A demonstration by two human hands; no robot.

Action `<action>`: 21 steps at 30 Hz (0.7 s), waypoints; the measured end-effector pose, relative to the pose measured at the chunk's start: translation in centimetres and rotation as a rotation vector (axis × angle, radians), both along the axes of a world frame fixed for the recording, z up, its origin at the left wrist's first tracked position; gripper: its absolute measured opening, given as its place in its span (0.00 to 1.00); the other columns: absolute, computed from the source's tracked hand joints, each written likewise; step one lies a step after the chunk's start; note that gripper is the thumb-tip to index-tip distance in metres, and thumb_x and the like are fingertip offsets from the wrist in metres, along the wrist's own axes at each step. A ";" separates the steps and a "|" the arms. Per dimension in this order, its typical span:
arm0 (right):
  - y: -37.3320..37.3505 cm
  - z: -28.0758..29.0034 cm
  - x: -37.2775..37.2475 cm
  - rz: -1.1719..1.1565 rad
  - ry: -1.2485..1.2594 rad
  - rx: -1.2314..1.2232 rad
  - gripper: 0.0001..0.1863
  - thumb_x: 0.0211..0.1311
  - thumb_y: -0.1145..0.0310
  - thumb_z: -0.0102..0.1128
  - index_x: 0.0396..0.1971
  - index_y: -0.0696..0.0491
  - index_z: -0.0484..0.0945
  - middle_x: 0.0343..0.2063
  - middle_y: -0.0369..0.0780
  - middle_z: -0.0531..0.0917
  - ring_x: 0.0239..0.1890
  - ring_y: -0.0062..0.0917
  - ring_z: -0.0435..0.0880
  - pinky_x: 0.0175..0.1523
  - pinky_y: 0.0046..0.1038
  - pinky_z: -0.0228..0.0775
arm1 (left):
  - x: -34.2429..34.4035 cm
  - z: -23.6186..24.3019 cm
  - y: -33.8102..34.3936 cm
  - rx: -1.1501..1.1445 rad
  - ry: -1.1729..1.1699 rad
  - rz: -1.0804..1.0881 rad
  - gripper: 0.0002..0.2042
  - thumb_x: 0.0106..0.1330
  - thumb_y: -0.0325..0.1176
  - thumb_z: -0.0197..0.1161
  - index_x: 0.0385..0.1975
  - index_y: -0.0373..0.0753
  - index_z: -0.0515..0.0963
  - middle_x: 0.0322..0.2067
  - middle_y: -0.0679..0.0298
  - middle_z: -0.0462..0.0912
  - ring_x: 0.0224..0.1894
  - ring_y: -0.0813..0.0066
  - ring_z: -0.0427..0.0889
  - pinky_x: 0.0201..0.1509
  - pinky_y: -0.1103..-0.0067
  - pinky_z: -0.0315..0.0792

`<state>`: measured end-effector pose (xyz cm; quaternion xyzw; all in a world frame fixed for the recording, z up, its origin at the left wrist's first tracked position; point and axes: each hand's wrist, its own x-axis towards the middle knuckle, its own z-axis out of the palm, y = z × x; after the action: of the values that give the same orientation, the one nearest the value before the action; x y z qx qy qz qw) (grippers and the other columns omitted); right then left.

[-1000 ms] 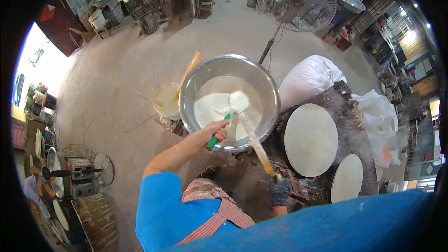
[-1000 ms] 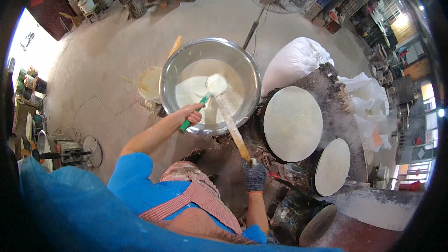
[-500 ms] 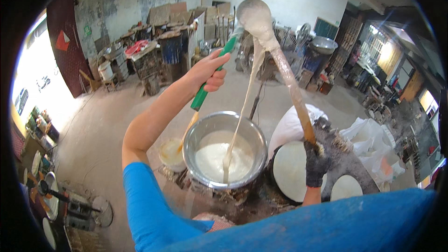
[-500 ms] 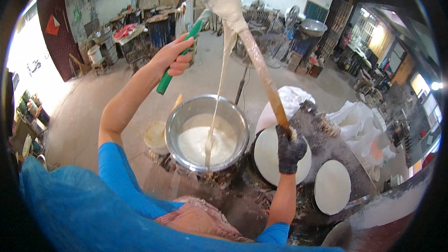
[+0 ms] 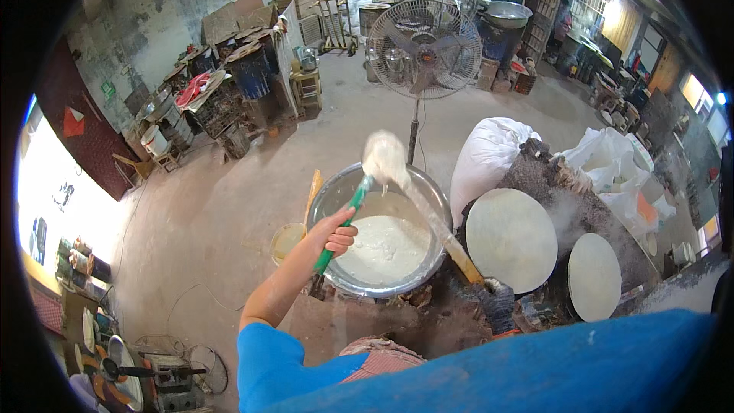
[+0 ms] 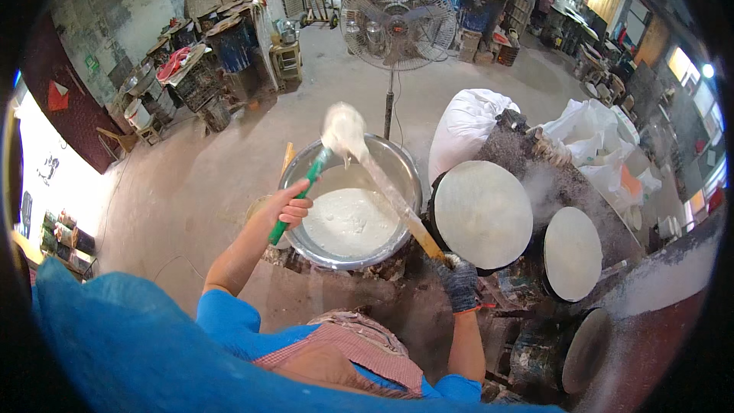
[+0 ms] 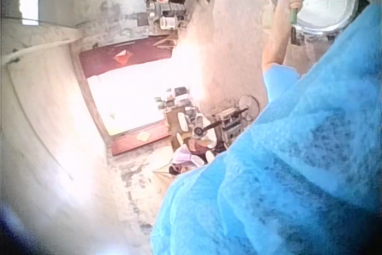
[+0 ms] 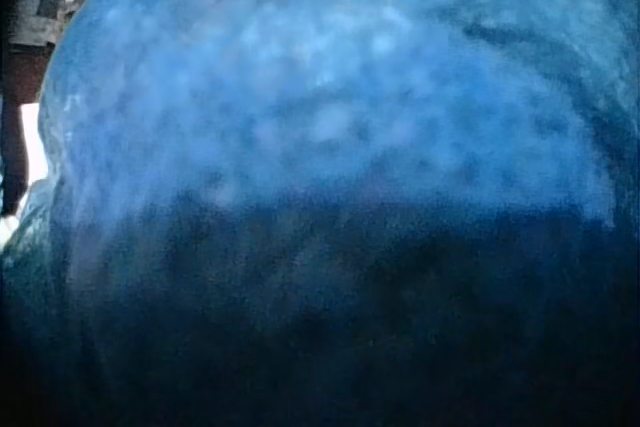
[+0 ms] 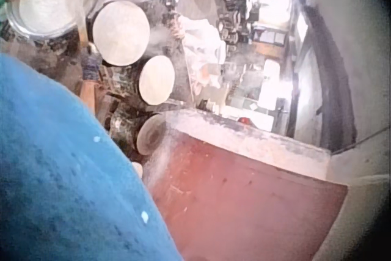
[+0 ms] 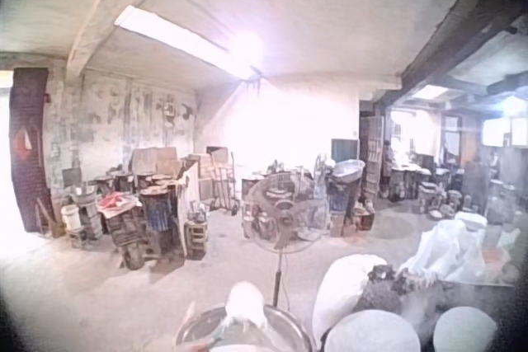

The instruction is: The person ladles batter onto multiple hot griddles, spreads it into thin circles, flips the crepes, and stacks the finished ones. The person uses a ladle and a wooden spatula to manage several crepes simultaneously.

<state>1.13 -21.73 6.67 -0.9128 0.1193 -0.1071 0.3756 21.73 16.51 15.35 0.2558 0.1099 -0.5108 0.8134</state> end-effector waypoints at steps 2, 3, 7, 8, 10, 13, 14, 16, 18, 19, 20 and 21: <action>0.6 0.4 0.7 0.004 -0.157 0.138 0.13 0.49 0.63 0.65 0.32 0.57 0.80 0.24 0.42 0.83 0.26 0.26 0.81 0.35 0.28 0.71 | -0.5 0.5 0.0 0.055 -0.406 0.113 0.08 0.70 0.45 0.44 0.46 0.62 0.66 0.11 0.73 0.55 0.07 0.88 0.51 0.05 0.88 0.48; 1.3 0.2 1.2 -0.007 -0.168 0.140 0.13 0.49 0.66 0.66 0.32 0.57 0.80 0.25 0.41 0.83 0.26 0.23 0.80 0.34 0.27 0.70 | -0.8 0.4 -0.5 0.112 -0.435 0.160 0.10 0.68 0.41 0.50 0.46 0.63 0.62 0.11 0.74 0.54 0.08 0.88 0.51 0.06 0.89 0.43; 3.7 -1.2 1.7 0.028 0.196 0.298 0.16 0.50 0.59 0.64 0.31 0.57 0.80 0.23 0.43 0.82 0.25 0.26 0.80 0.33 0.30 0.69 | -0.2 -0.6 -1.3 0.254 -0.055 0.086 0.06 0.69 0.41 0.49 0.42 0.59 0.63 0.11 0.75 0.54 0.07 0.87 0.49 0.06 0.89 0.44; 3.9 -1.5 1.4 0.008 0.177 0.128 0.16 0.50 0.58 0.64 0.31 0.57 0.80 0.23 0.43 0.82 0.25 0.28 0.80 0.33 0.31 0.69 | 0.3 -0.9 -1.1 0.176 0.098 0.085 0.05 0.69 0.41 0.49 0.41 0.59 0.63 0.11 0.75 0.54 0.07 0.87 0.49 0.06 0.89 0.44; 3.8 -1.8 0.8 0.038 0.182 -0.148 0.16 0.51 0.57 0.63 0.30 0.57 0.80 0.21 0.43 0.81 0.24 0.30 0.80 0.32 0.32 0.69 | 1.2 -1.1 -0.2 0.044 0.446 0.058 0.03 0.69 0.41 0.49 0.39 0.57 0.64 0.11 0.75 0.54 0.07 0.87 0.50 0.05 0.89 0.45; 2.9 -1.4 0.3 0.007 0.010 -0.014 0.15 0.51 0.58 0.64 0.29 0.56 0.80 0.20 0.42 0.81 0.23 0.31 0.79 0.32 0.32 0.69 | 0.8 -1.3 1.1 0.070 -0.040 0.084 0.04 0.69 0.43 0.48 0.41 0.62 0.65 0.11 0.75 0.54 0.07 0.87 0.49 0.05 0.89 0.45; 2.8 -1.3 0.4 -0.032 -0.062 0.044 0.15 0.51 0.58 0.64 0.29 0.56 0.80 0.21 0.42 0.81 0.23 0.30 0.79 0.32 0.32 0.69 | 0.5 -1.5 1.2 0.092 -0.176 0.149 0.05 0.69 0.44 0.47 0.42 0.64 0.65 0.11 0.74 0.54 0.07 0.88 0.49 0.05 0.89 0.45; 3.0 -1.3 0.8 0.003 0.012 0.167 0.13 0.51 0.60 0.64 0.28 0.56 0.79 0.20 0.42 0.80 0.22 0.28 0.78 0.31 0.30 0.69 | -0.1 -2.1 0.5 0.157 -0.321 0.118 0.06 0.69 0.44 0.47 0.43 0.66 0.64 0.11 0.74 0.54 0.07 0.88 0.49 0.05 0.89 0.46; 3.4 -1.4 1.3 0.055 0.066 0.336 0.12 0.51 0.63 0.63 0.27 0.57 0.79 0.17 0.42 0.79 0.18 0.24 0.76 0.27 0.29 0.67 | 0.1 -2.5 -0.4 0.229 -0.212 0.106 0.05 0.69 0.43 0.48 0.42 0.66 0.65 0.11 0.74 0.54 0.07 0.88 0.49 0.05 0.89 0.45; 3.7 -1.5 1.5 0.099 0.027 0.180 0.12 0.51 0.63 0.63 0.27 0.57 0.79 0.18 0.44 0.79 0.19 0.27 0.77 0.27 0.30 0.68 | 0.8 -2.4 -0.7 0.101 0.049 0.121 0.04 0.69 0.43 0.48 0.41 0.65 0.65 0.11 0.74 0.54 0.07 0.88 0.50 0.05 0.90 0.45; 3.8 -1.6 1.5 0.056 0.066 0.034 0.12 0.51 0.62 0.63 0.26 0.58 0.78 0.18 0.44 0.79 0.19 0.29 0.77 0.27 0.31 0.68 | 1.2 -2.4 -0.6 0.086 0.185 0.098 0.04 0.69 0.43 0.48 0.41 0.65 0.65 0.11 0.74 0.54 0.07 0.88 0.50 0.05 0.90 0.45; 3.9 -1.7 1.3 0.053 0.069 -0.083 0.13 0.51 0.62 0.63 0.26 0.58 0.78 0.18 0.44 0.79 0.19 0.30 0.77 0.27 0.32 0.68 | 1.7 -2.2 -0.5 0.068 0.320 0.076 0.04 0.69 0.43 0.48 0.41 0.65 0.65 0.11 0.74 0.54 0.07 0.88 0.50 0.05 0.90 0.45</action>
<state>2.41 -17.86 4.98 -0.9336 0.1036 -0.0704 0.3356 23.45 15.97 13.15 0.1941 0.2647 -0.5099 0.7952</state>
